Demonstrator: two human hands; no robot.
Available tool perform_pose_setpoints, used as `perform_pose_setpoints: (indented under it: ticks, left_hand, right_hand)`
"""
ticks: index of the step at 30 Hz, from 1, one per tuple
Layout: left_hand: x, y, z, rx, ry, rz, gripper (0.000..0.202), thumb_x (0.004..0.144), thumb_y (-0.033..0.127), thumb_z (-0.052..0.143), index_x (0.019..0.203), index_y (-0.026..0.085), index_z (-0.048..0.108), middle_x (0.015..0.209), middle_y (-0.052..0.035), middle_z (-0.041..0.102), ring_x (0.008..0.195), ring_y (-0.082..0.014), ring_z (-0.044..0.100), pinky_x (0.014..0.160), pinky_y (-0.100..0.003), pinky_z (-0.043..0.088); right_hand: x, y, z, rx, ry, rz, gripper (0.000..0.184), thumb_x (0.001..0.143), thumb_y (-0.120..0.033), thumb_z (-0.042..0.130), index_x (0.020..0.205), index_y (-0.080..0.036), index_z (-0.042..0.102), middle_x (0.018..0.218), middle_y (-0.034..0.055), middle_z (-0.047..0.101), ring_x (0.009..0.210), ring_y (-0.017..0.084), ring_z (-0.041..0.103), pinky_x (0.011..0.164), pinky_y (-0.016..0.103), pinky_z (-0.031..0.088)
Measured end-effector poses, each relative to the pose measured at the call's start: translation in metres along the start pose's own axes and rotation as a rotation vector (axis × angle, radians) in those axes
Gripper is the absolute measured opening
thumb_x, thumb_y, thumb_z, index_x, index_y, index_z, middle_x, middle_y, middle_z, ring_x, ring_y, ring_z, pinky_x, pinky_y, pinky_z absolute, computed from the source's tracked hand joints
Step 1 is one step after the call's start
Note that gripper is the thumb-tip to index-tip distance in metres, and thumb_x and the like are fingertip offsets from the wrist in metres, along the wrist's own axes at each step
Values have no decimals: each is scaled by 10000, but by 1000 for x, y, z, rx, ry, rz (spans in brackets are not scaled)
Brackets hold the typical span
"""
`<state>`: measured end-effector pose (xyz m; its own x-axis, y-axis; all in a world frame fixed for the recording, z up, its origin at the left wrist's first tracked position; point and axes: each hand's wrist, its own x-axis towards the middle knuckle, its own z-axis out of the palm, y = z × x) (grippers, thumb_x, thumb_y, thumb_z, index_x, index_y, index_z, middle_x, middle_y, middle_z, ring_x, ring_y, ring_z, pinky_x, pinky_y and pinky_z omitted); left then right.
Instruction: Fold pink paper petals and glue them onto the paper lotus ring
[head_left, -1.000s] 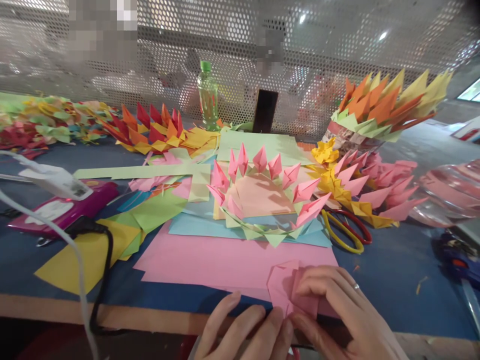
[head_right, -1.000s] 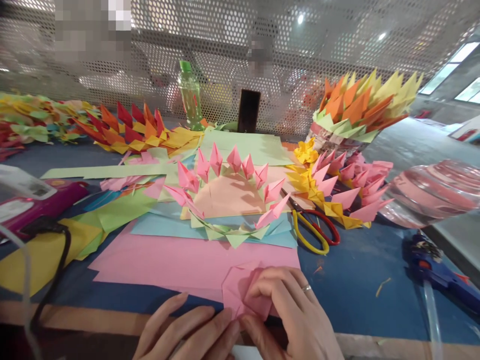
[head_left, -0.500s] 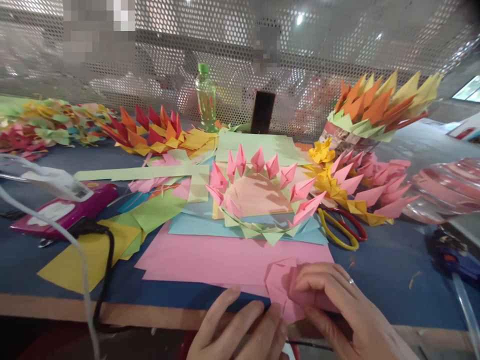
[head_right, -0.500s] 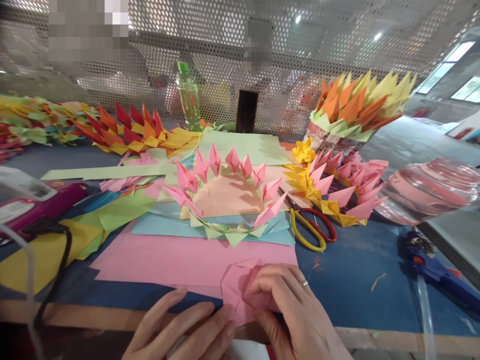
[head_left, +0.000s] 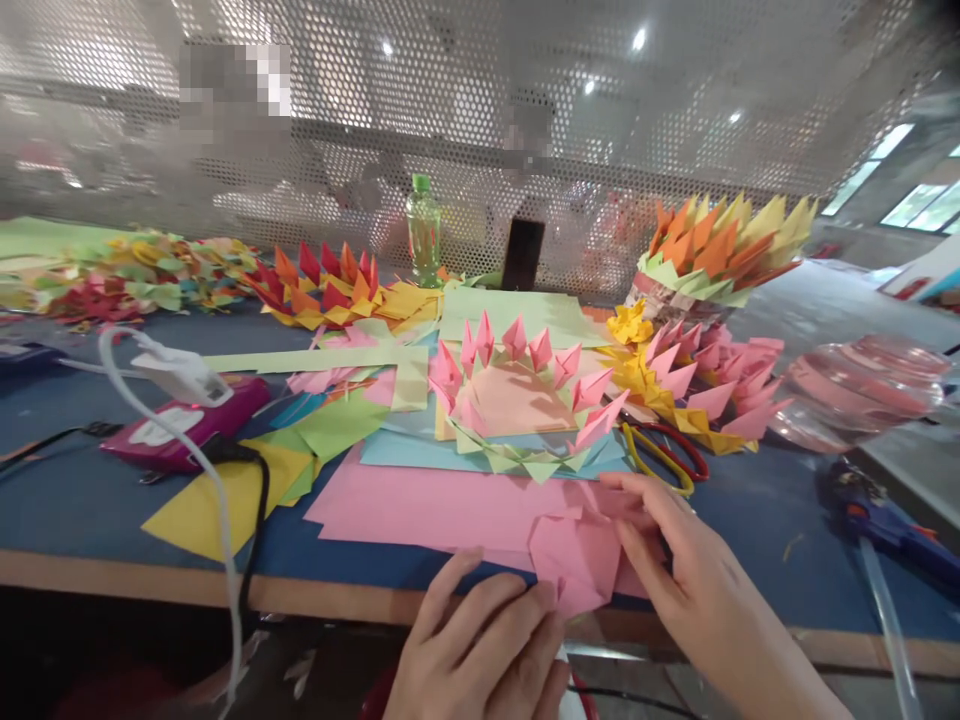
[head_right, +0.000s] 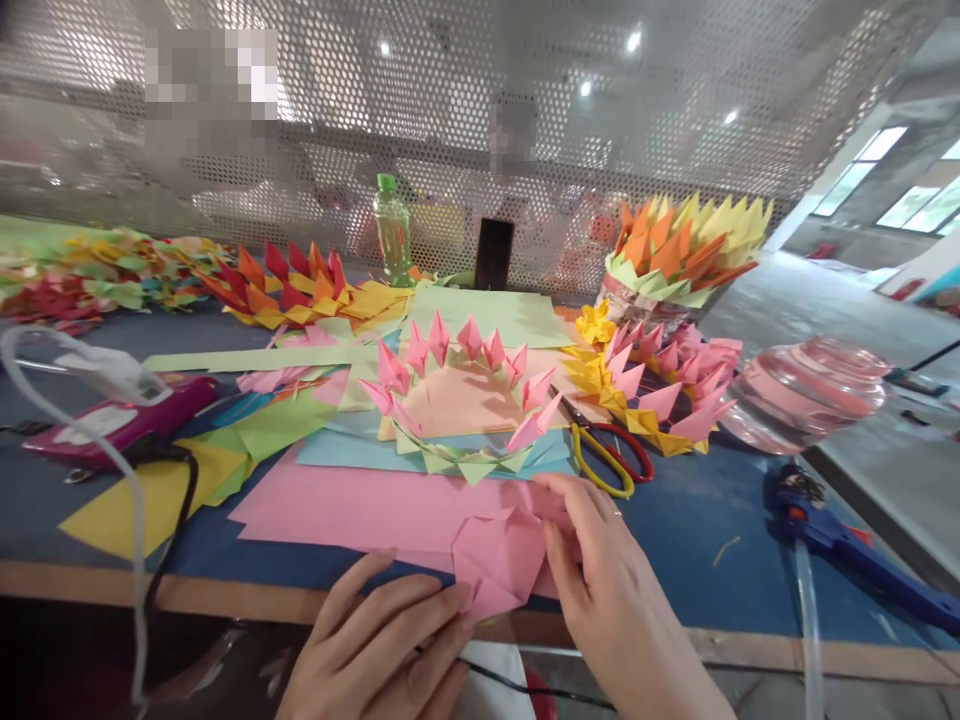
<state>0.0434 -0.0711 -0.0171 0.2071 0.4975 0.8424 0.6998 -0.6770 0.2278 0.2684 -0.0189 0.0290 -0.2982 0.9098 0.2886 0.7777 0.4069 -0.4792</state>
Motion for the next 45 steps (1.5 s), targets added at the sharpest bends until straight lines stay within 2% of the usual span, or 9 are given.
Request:
perform_pose_setpoints:
  ticks: [5,10,14,20,28,33,38,41,45]
  left_hand:
    - [3,2,-1,-17,24,-2,95,898,209,692,940,208,778,958,38,805,886,-127,715,1215,-362,333]
    - [3,5,0,-43,20,-46,93,905,198,690,956,172,764,933,20,799,901,-129,710,1220,-353,324]
    - [7,9,1,-42,33,-51,96,917,192,678,968,176,757,950,26,800,914,-120,712,1226,-341,314]
    - [14,12,0,-46,41,-16,144,887,162,711,1020,147,762,1025,-9,804,948,-149,717,1212,-362,322]
    - [18,15,-7,39,22,-3,209,880,145,719,1087,129,745,1072,-42,796,991,-188,703,1141,-369,386]
    - [22,10,-9,34,39,58,204,959,87,582,1041,136,762,1022,-60,790,952,-177,678,1010,-347,449]
    - [26,7,-10,18,66,54,238,984,75,556,1002,165,776,958,-33,785,915,-162,644,978,-326,438]
    - [28,5,-4,21,54,53,245,953,40,561,1034,143,769,1048,-74,767,993,-198,635,1000,-358,447]
    - [27,2,4,60,10,39,308,910,-12,515,1059,112,755,1107,-121,737,1066,-245,621,1014,-397,447]
  right_hand:
    - [7,-4,-6,74,-105,46,292,1050,-368,454,1324,-267,456,952,5,672,805,133,669,760,250,553]
    - [4,-9,-7,106,-116,35,313,1021,-321,488,1324,-247,464,804,-49,600,731,120,636,729,227,535]
    - [-5,-10,-10,182,-110,42,251,1018,-299,467,1249,-224,530,745,-43,603,763,133,668,652,196,519]
    - [-14,-12,-16,223,-53,123,235,1020,-377,458,963,-230,631,888,0,698,793,131,691,698,169,543]
    - [-23,-18,-3,351,-45,125,259,1023,-393,495,1140,-229,658,1079,37,748,947,147,736,812,162,573]
    - [-30,-34,-5,383,-44,-26,260,1032,-241,446,1178,-297,654,1060,-25,761,1004,113,737,817,121,558]
    - [-27,-32,-4,238,5,-234,333,966,-103,470,1214,-289,593,1107,-21,738,974,76,720,852,122,545]
    - [-21,-26,3,71,125,-353,328,916,-68,518,1175,-247,610,1052,-5,737,983,103,696,879,167,532]
    - [-14,-22,12,-127,315,-466,198,946,-97,556,1083,-189,667,960,20,745,925,152,665,884,255,482]
